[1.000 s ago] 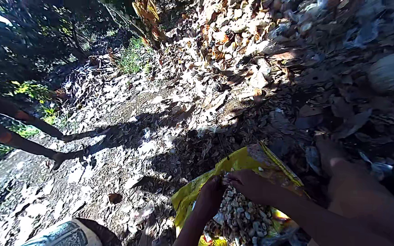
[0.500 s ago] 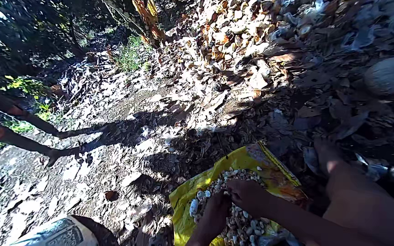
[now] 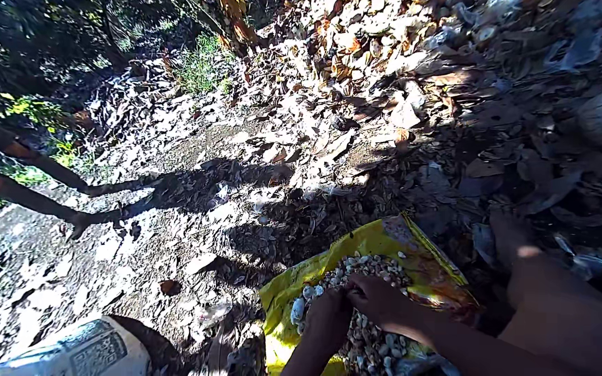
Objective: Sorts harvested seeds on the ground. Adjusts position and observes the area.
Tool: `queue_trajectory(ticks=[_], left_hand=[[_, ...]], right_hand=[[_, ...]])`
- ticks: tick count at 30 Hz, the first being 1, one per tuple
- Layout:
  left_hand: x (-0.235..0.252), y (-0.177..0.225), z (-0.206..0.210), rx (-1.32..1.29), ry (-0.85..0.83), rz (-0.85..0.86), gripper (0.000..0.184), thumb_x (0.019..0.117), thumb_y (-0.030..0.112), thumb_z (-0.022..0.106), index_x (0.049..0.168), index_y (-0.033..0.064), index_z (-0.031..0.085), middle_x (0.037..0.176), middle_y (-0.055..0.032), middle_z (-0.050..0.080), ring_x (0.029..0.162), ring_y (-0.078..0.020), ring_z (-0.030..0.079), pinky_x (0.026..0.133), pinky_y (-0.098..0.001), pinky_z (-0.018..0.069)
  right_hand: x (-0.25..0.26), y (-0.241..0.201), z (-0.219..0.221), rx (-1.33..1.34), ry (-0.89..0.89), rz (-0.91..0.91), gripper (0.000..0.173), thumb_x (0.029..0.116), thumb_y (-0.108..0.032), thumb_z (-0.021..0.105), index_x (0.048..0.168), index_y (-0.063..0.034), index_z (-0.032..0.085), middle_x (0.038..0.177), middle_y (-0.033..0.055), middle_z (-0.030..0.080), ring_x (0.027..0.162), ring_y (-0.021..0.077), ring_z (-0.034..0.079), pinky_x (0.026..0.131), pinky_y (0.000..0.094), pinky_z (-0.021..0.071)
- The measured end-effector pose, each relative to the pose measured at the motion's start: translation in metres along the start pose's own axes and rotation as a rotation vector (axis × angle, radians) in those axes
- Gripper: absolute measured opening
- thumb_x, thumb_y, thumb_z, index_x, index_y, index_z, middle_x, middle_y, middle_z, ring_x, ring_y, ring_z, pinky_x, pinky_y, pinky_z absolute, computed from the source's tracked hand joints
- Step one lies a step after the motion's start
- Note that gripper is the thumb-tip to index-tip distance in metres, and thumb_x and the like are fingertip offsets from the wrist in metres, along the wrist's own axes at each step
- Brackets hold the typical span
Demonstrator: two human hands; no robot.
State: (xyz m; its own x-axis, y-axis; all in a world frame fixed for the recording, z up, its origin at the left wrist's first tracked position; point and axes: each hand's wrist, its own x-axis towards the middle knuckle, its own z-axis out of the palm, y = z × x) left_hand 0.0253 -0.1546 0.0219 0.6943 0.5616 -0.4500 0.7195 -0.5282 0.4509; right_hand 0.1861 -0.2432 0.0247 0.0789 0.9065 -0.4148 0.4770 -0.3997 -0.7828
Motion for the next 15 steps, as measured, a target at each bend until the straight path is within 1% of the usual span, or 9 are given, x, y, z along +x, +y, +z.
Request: queue_trajectory(ticks=[3, 5, 8, 10, 11, 13, 15], left_hand=[[-0.002, 0.005, -0.003, 0.075, 0.015, -0.011, 0.033, 0.1017, 0.039, 0.054, 0.110, 0.0121, 0.071, 0.102, -0.0077, 0.070, 0.099, -0.0249, 0.069, 0.089, -0.0488, 0.0558], [-0.003, 0.008, -0.003, 0.127, 0.031, 0.000, 0.032, 0.1020, 0.037, 0.055, 0.112, 0.0120, 0.072, 0.106, -0.0080, 0.070, 0.103, -0.0248, 0.069, 0.091, -0.0471, 0.0559], [0.000, 0.006, -0.003, 0.128, 0.036, -0.010, 0.029, 0.1007, 0.034, 0.055, 0.113, 0.0137, 0.072, 0.109, -0.0066, 0.070, 0.105, -0.0230, 0.068, 0.093, -0.0459, 0.0556], [0.003, -0.003, -0.002, 0.053, 0.077, -0.012, 0.031, 0.1009, 0.035, 0.056, 0.119, 0.0163, 0.072, 0.112, -0.0024, 0.070, 0.107, -0.0180, 0.067, 0.097, -0.0433, 0.0545], [0.004, -0.007, -0.001, -0.021, 0.103, -0.009, 0.032, 0.1013, 0.035, 0.056, 0.124, 0.0181, 0.071, 0.114, 0.0006, 0.072, 0.108, -0.0138, 0.067, 0.099, -0.0405, 0.0539], [0.006, -0.013, -0.001, -0.217, 0.130, 0.005, 0.034, 0.1029, 0.030, 0.056, 0.131, 0.0163, 0.068, 0.114, 0.0013, 0.072, 0.102, -0.0099, 0.069, 0.096, -0.0364, 0.0559], [0.007, -0.015, 0.000, -0.410, 0.122, 0.013, 0.035, 0.1045, 0.026, 0.054, 0.136, 0.0127, 0.064, 0.116, -0.0009, 0.072, 0.098, -0.0098, 0.070, 0.092, -0.0349, 0.0579]], right_hand=[[0.002, -0.001, 0.001, -0.007, 0.009, 0.003, 0.026, 0.1017, -0.030, 0.055, 0.116, -0.0101, 0.065, 0.097, 0.0107, 0.070, 0.092, 0.0259, 0.069, 0.083, 0.0504, 0.0567], [0.003, -0.003, 0.002, -0.019, 0.012, 0.011, 0.024, 0.1011, -0.027, 0.055, 0.112, -0.0085, 0.066, 0.094, 0.0110, 0.069, 0.090, 0.0262, 0.069, 0.081, 0.0504, 0.0565], [0.004, -0.005, 0.001, -0.017, -0.017, 0.047, 0.024, 0.1017, -0.026, 0.055, 0.115, -0.0088, 0.066, 0.097, 0.0113, 0.069, 0.091, 0.0261, 0.069, 0.082, 0.0505, 0.0563], [0.003, -0.005, -0.003, -0.016, -0.027, 0.064, 0.025, 0.1022, -0.027, 0.055, 0.116, -0.0098, 0.066, 0.097, 0.0104, 0.069, 0.091, 0.0258, 0.069, 0.082, 0.0506, 0.0566], [0.003, -0.004, -0.004, -0.021, -0.016, 0.066, 0.023, 0.1014, -0.027, 0.055, 0.113, -0.0109, 0.067, 0.094, 0.0092, 0.069, 0.088, 0.0249, 0.068, 0.080, 0.0505, 0.0564], [0.001, 0.000, -0.006, -0.048, -0.019, 0.055, 0.023, 0.1012, -0.027, 0.055, 0.110, -0.0119, 0.068, 0.093, 0.0089, 0.069, 0.089, 0.0257, 0.068, 0.080, 0.0523, 0.0561], [-0.002, 0.006, -0.004, -0.091, -0.023, -0.007, 0.027, 0.1021, -0.030, 0.052, 0.108, -0.0111, 0.071, 0.099, 0.0100, 0.071, 0.097, 0.0268, 0.069, 0.086, 0.0545, 0.0554]])
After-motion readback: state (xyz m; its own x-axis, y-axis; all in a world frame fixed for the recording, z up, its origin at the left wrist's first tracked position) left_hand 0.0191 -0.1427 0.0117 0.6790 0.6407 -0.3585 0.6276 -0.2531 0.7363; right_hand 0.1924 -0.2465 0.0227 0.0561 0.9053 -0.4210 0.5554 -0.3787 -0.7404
